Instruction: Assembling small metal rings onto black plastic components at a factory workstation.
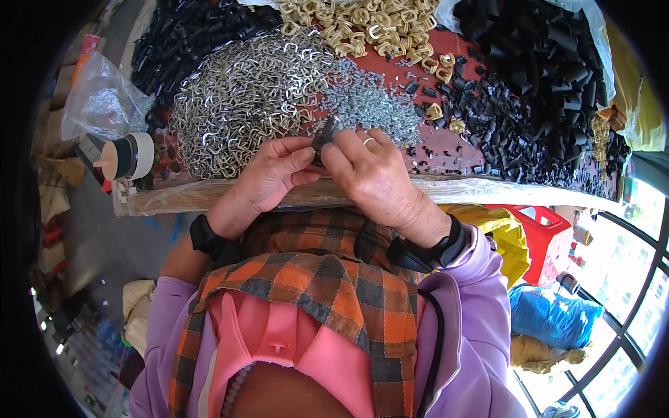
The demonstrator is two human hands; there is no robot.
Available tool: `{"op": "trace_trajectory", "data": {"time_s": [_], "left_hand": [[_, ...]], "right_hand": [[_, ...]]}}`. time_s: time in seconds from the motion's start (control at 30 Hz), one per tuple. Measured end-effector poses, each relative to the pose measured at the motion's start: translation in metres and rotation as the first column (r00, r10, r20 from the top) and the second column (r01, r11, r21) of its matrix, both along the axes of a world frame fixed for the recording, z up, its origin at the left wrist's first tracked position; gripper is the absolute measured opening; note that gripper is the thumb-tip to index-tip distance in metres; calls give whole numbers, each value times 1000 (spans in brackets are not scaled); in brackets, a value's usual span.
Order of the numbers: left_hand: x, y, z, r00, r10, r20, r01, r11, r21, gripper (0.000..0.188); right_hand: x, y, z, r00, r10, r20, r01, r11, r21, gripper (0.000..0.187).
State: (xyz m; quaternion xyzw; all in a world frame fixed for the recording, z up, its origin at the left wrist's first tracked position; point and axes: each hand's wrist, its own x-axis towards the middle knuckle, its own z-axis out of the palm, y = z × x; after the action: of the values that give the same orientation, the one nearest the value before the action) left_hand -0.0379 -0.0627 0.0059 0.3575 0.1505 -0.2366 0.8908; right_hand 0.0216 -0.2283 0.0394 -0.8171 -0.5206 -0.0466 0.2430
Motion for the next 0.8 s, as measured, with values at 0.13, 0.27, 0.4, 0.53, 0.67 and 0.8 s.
{"op": "trace_trajectory", "data": {"time_s": [0.13,0.27,0.4,0.53,0.67,0.8], "left_hand": [[9,-7,1,999,-36,-18,38,993,113,24],[15,-7,3,993,-115,19,113,988,103,23],[22,-8,-1,986,-160,54,155,984,84,23],[22,-12,-3,987,-156,43,154,987,49,23],[18,-12,-3,991,-123,48,121,992,43,22],[14,-5,-5,997,-67,24,67,998,10,20]], "right_hand": [[6,-9,-6,999,-9,-31,9,1000,3,18],[14,-22,-9,798,-56,-600,200,964,176,19],[37,-67,-15,823,-477,-310,520,851,73,19],[61,-90,-39,832,-551,-72,554,831,46,13],[57,-79,-30,850,-495,-180,517,849,108,9],[57,-68,-23,808,-544,-225,573,815,84,8]]}}
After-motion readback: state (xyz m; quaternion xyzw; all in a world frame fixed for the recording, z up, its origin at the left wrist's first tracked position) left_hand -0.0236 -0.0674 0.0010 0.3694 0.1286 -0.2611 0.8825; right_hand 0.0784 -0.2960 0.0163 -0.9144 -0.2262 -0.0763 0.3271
